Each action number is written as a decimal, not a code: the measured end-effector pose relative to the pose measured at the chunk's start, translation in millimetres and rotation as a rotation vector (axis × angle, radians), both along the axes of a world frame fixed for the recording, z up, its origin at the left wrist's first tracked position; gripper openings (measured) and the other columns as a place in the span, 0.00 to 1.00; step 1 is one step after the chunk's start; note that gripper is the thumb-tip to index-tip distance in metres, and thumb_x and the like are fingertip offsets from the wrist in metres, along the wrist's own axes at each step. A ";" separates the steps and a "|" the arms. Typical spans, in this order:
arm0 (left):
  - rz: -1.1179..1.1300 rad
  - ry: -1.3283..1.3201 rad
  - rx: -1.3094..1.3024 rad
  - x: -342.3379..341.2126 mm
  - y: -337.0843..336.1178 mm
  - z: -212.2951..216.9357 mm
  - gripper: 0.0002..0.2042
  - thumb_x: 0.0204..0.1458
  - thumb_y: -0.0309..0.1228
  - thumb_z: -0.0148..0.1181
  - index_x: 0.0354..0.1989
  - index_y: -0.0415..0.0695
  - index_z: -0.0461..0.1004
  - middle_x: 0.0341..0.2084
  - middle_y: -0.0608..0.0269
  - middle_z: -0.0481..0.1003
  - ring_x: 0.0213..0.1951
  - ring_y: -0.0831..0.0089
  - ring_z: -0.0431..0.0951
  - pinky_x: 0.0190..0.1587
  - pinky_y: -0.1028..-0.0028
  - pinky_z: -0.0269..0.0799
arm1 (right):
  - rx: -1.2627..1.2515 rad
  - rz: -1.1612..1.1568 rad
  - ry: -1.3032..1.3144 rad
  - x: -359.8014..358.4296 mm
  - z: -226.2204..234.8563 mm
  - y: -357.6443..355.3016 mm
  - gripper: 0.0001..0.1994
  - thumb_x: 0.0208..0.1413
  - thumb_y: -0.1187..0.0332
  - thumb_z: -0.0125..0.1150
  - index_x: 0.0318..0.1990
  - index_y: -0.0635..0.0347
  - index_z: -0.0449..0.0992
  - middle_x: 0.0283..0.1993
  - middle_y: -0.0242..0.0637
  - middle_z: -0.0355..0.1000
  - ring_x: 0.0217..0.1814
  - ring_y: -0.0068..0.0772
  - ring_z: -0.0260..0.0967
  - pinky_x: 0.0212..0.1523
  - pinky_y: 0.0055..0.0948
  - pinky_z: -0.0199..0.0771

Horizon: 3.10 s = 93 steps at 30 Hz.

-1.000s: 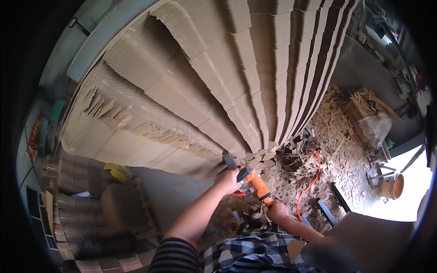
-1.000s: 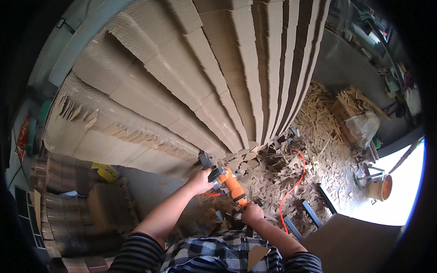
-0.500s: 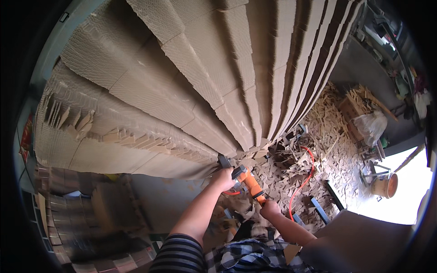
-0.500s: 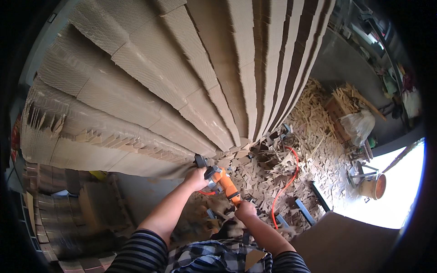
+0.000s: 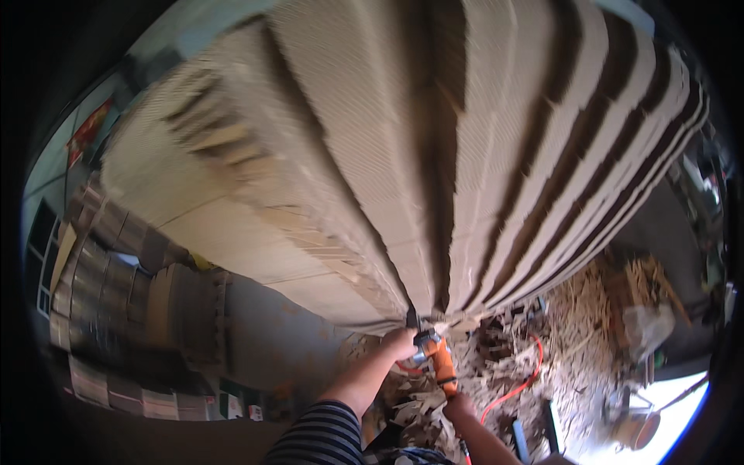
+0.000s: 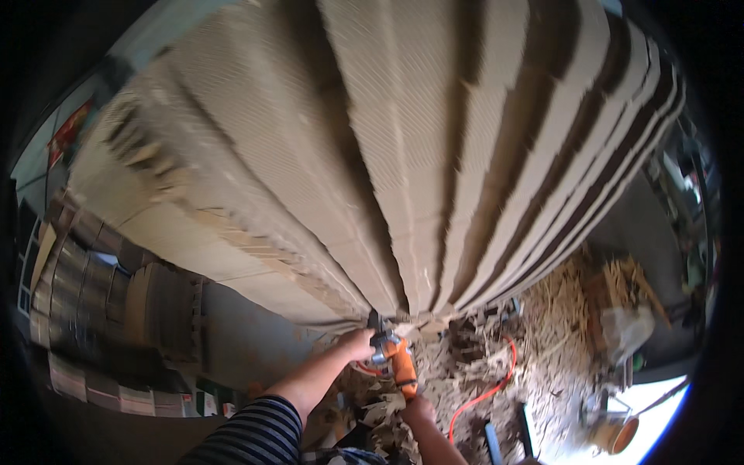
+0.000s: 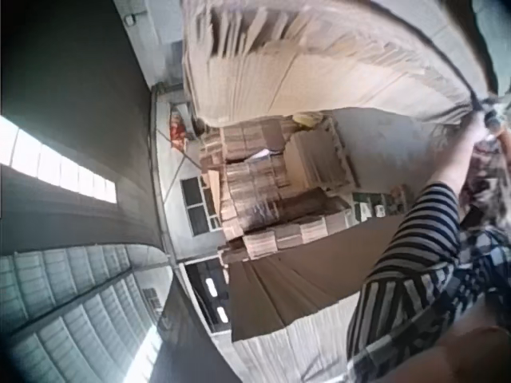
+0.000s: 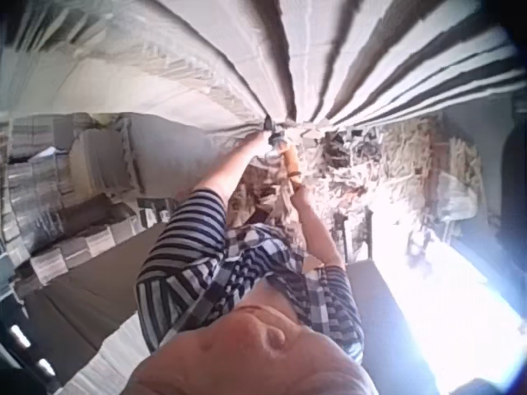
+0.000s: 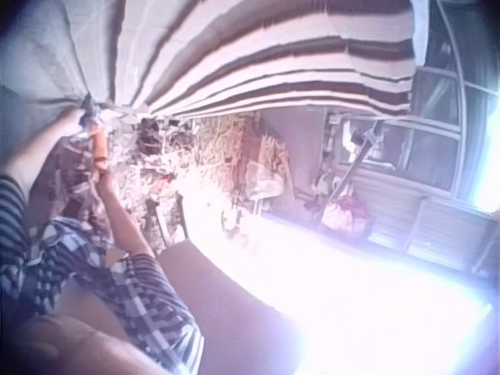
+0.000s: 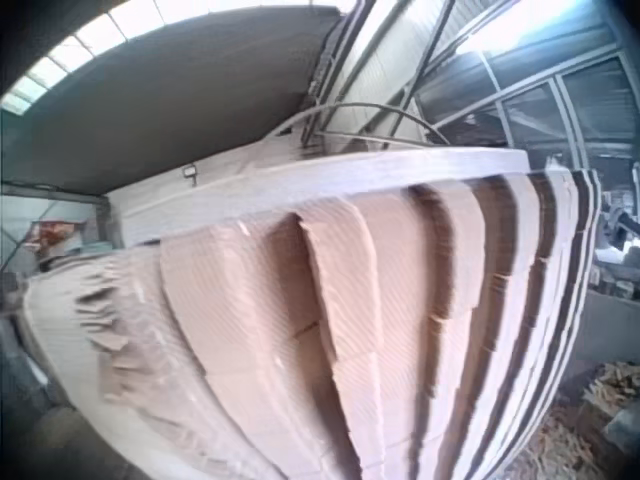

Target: The person uses a handheld orange cutting tool to slice through a stack of corrugated cardboard sheets. They repeatedly guide the tool along the edges, creating long strips and accumulating cardboard debris on the floor.

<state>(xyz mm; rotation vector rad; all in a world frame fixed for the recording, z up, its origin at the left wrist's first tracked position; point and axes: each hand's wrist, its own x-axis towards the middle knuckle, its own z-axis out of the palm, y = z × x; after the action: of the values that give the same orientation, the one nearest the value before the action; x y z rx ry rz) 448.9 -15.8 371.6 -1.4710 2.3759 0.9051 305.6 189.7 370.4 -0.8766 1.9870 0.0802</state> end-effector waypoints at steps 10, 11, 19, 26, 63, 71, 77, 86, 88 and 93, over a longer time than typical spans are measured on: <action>-0.218 0.167 0.308 -35.6 78.1 103.8 0.19 0.37 0.39 0.62 0.35 0.38 0.75 0.30 0.44 0.75 0.33 0.56 0.77 0.38 0.65 0.72 | -0.239 -0.048 -0.358 -18.8 138.6 58.0 0.11 0.44 0.72 0.57 0.38 0.62 0.74 0.25 0.40 0.74 0.23 0.34 0.72 0.23 0.34 0.71; -0.280 0.153 0.283 -37.4 82.9 122.3 0.18 0.37 0.39 0.62 0.34 0.37 0.74 0.29 0.44 0.75 0.33 0.56 0.77 0.38 0.64 0.72 | -0.280 -0.047 -0.374 -19.7 159.5 53.7 0.11 0.44 0.72 0.57 0.37 0.62 0.74 0.25 0.40 0.74 0.23 0.34 0.72 0.23 0.33 0.71; -0.425 0.416 -0.074 -24.7 114.8 339.3 0.18 0.41 0.27 0.58 0.42 0.35 0.66 0.33 0.45 0.73 0.35 0.54 0.76 0.38 0.64 0.71 | -0.557 -0.078 -0.341 -14.8 287.4 42.3 0.10 0.42 0.74 0.60 0.35 0.63 0.73 0.25 0.40 0.73 0.23 0.33 0.72 0.24 0.32 0.72; -0.590 0.691 -0.488 37.5 158.3 531.9 0.12 0.39 0.26 0.58 0.28 0.28 0.65 0.21 0.50 0.70 0.27 0.62 0.75 0.29 0.67 0.73 | -0.733 -0.096 -0.327 -10.3 368.9 80.0 0.10 0.41 0.75 0.62 0.33 0.65 0.72 0.24 0.39 0.72 0.23 0.32 0.72 0.24 0.30 0.73; -0.323 0.748 -0.170 111.1 91.6 690.2 0.05 0.29 0.21 0.56 0.19 0.35 0.72 0.09 0.64 0.68 0.08 0.81 0.64 0.09 0.80 0.53 | -0.753 -0.091 -0.372 76.7 551.2 61.1 0.10 0.40 0.82 0.61 0.31 0.69 0.68 0.19 0.36 0.67 0.16 0.27 0.67 0.17 0.25 0.68; -0.386 0.771 -0.096 97.5 82.8 682.2 0.07 0.30 0.21 0.57 0.22 0.35 0.73 0.10 0.64 0.68 0.08 0.81 0.64 0.09 0.80 0.52 | -0.758 -0.138 -0.339 72.9 538.3 69.2 0.10 0.40 0.81 0.62 0.31 0.68 0.67 0.19 0.37 0.67 0.17 0.28 0.67 0.18 0.26 0.69; -0.338 0.695 -0.209 118.0 95.1 697.0 0.05 0.29 0.21 0.57 0.18 0.35 0.72 0.09 0.64 0.68 0.08 0.80 0.65 0.09 0.79 0.54 | -0.767 -0.099 -0.404 91.0 555.9 64.4 0.11 0.38 0.82 0.61 0.31 0.68 0.67 0.19 0.36 0.66 0.17 0.28 0.67 0.17 0.26 0.68; -0.283 0.676 -0.186 113.7 85.6 682.6 0.12 0.29 0.20 0.57 0.27 0.33 0.74 0.10 0.64 0.69 0.08 0.81 0.64 0.09 0.80 0.54 | -0.768 0.003 -0.438 72.0 519.4 44.6 0.11 0.42 0.77 0.62 0.34 0.68 0.66 0.20 0.36 0.68 0.18 0.24 0.68 0.18 0.24 0.69; -0.339 0.727 -0.176 107.1 86.5 683.9 0.11 0.29 0.20 0.57 0.26 0.33 0.74 0.10 0.64 0.68 0.08 0.81 0.64 0.09 0.80 0.54 | -0.750 -0.085 -0.388 74.9 534.4 61.4 0.12 0.43 0.78 0.61 0.35 0.68 0.66 0.20 0.35 0.68 0.18 0.24 0.68 0.19 0.24 0.69; -0.348 0.749 -0.219 122.7 97.4 694.2 0.06 0.30 0.20 0.57 0.21 0.33 0.74 0.08 0.64 0.67 0.07 0.81 0.63 0.08 0.80 0.53 | -0.797 -0.092 -0.391 86.8 547.3 60.2 0.10 0.40 0.82 0.60 0.30 0.67 0.66 0.19 0.36 0.66 0.16 0.28 0.67 0.17 0.26 0.68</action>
<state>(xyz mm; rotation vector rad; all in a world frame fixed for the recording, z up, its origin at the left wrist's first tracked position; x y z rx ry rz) 571.6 81.6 1065.8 -0.7859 3.2061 1.2933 392.4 249.9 917.7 -1.1728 1.6682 -0.9216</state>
